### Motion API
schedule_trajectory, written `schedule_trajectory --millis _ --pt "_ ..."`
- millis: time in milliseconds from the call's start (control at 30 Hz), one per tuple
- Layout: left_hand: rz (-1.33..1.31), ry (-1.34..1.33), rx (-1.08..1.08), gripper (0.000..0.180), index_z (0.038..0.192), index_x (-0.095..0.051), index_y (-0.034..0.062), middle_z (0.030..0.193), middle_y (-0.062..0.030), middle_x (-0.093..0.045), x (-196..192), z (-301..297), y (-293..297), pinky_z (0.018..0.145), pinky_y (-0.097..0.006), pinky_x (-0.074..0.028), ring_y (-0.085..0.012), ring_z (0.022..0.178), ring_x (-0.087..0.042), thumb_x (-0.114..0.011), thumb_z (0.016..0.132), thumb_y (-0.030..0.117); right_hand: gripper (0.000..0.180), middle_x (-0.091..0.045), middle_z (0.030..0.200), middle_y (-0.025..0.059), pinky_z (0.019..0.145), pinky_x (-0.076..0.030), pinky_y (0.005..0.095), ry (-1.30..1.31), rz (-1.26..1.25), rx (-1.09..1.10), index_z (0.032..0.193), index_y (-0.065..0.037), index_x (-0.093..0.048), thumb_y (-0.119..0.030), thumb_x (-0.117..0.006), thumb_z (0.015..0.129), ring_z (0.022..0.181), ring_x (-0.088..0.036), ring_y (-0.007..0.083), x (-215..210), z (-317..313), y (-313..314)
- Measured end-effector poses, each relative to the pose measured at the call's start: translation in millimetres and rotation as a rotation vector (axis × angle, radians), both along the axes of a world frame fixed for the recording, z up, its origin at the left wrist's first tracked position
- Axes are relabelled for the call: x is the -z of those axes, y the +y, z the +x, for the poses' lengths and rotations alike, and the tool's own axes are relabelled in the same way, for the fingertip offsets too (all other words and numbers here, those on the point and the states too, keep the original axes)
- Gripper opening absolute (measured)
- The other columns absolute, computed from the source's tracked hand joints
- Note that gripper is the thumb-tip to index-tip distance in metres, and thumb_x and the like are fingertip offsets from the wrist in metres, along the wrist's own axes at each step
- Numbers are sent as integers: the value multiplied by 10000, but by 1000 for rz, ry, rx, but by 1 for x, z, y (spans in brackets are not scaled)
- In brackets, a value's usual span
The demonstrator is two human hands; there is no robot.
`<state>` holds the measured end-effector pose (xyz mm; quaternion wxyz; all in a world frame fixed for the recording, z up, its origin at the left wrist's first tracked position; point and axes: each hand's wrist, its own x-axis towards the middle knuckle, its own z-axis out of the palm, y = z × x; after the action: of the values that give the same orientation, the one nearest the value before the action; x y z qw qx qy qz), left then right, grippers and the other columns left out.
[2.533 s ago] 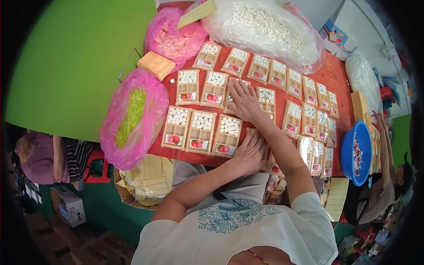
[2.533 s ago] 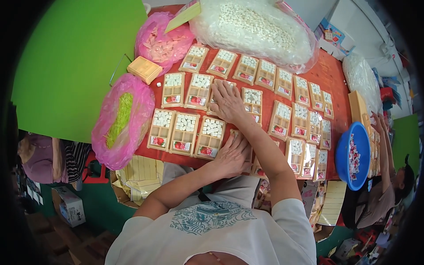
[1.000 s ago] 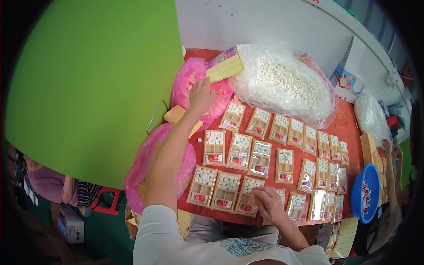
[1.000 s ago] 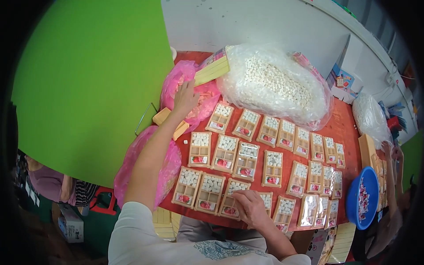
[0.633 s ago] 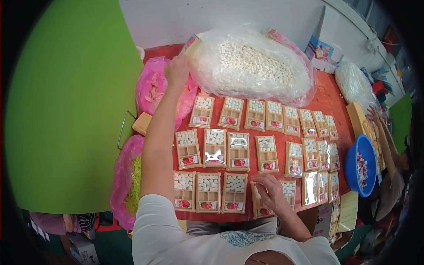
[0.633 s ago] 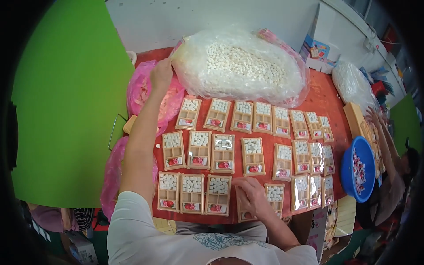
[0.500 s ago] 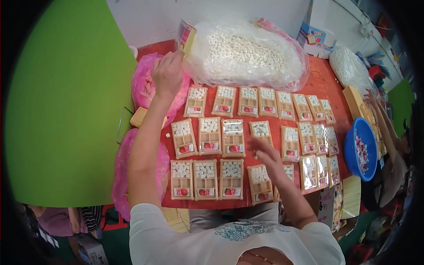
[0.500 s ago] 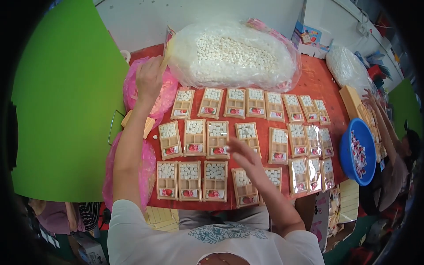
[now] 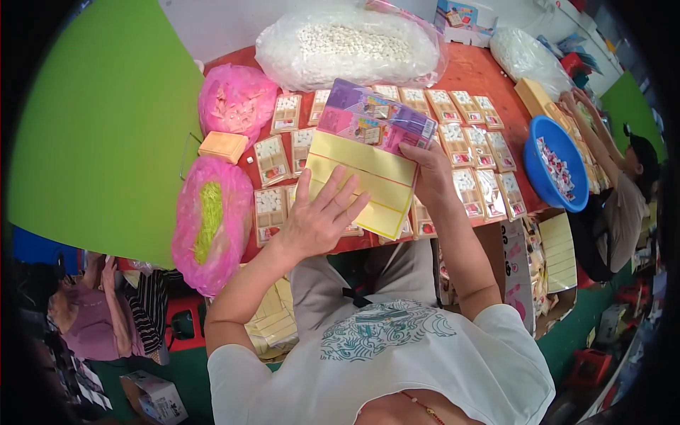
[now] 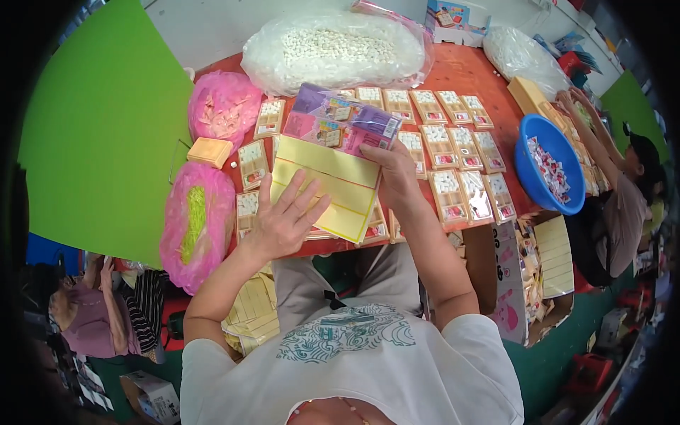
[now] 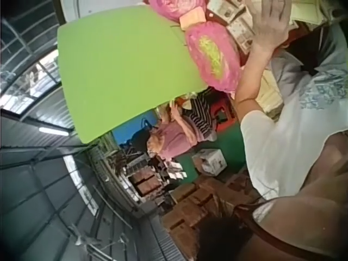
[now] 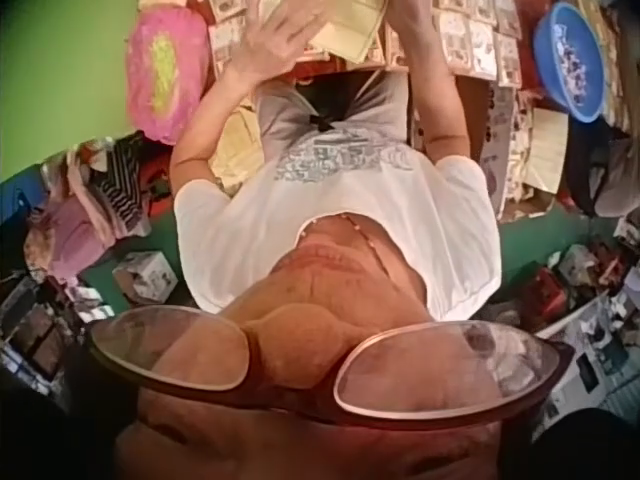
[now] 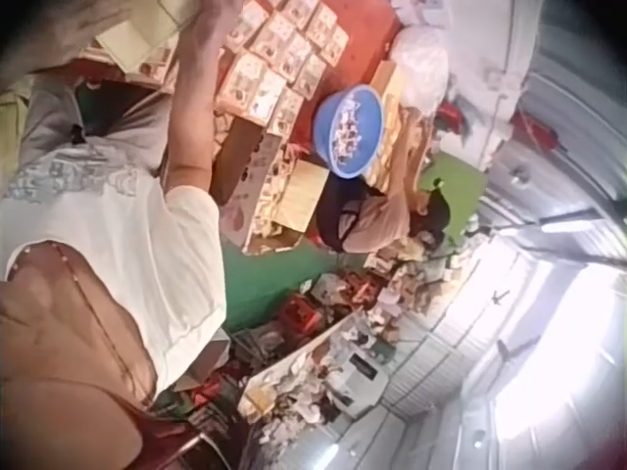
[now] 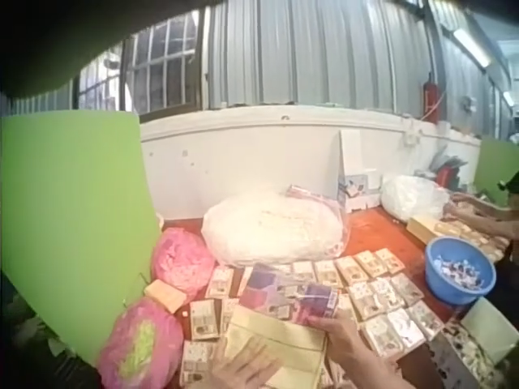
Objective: The recorder is manually packaging small white cubes into clear plastic containers and applying adhesive labels.
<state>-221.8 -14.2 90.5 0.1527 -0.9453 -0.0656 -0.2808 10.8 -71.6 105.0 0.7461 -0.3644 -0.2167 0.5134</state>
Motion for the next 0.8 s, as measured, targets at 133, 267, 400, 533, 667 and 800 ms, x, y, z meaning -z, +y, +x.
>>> schedule_trajectory --millis 133,267,400,533,667,800 --pt "-822 -465 185 529 1332 -461 -8 1358 -226 -462 -11 0 -33 1093 -503 -256 -344 1311 -411 -552 892 272 394 -646 1129 143 889 -531 374 -91 33 -3 1202 20 -546 22 -601 811 977 -660 241 12 36 -60" --pt "-1853 -453 256 409 1261 -491 -29 1208 -140 -575 -15 31 -29 951 -303 -405 -175 1118 -538 -511 931 212 432 -641 1145 155 901 -526 381 -90 62 -115 1223 23 -537 38 -603 797 1003 -655 251 12 54 -95" --pt "-1953 -399 317 237 1091 -563 -4 968 -25 -608 -4 47 -51 816 -240 -421 -70 909 -536 -488 934 155 439 -651 1123 154 872 -539 370 -140 77 -126 1225 23 -535 38 -613 793 984 -661 242 15 66 -113" --pt "-1936 -470 288 141 937 -555 24 852 17 -567 -2 55 -57 748 -212 -384 -35 807 -476 -479 938 143 438 -660 1095 151 859 -545 353 -138 71 -98 1222 29 -538 43 -612 790 969 -665 236 13 77 -114" --pt "-1924 -512 299 148 887 -553 32 801 35 -521 -3 62 -59 713 -208 -360 -38 764 -437 -479 939 148 494 -641 1130 137 862 -533 338 -248 5 -80 1277 24 -485 51 -592 795 957 -657 229 5 94 -108" --pt "-1843 -569 316 165 826 -540 39 764 41 -480 -13 64 -60 684 -212 -341 -44 739 -406 -492 938 151 409 -629 1084 131 793 -503 320 -1347 -88 763 1234 35 -497 4 -583 835 933 -624 230 -8 68 -82"
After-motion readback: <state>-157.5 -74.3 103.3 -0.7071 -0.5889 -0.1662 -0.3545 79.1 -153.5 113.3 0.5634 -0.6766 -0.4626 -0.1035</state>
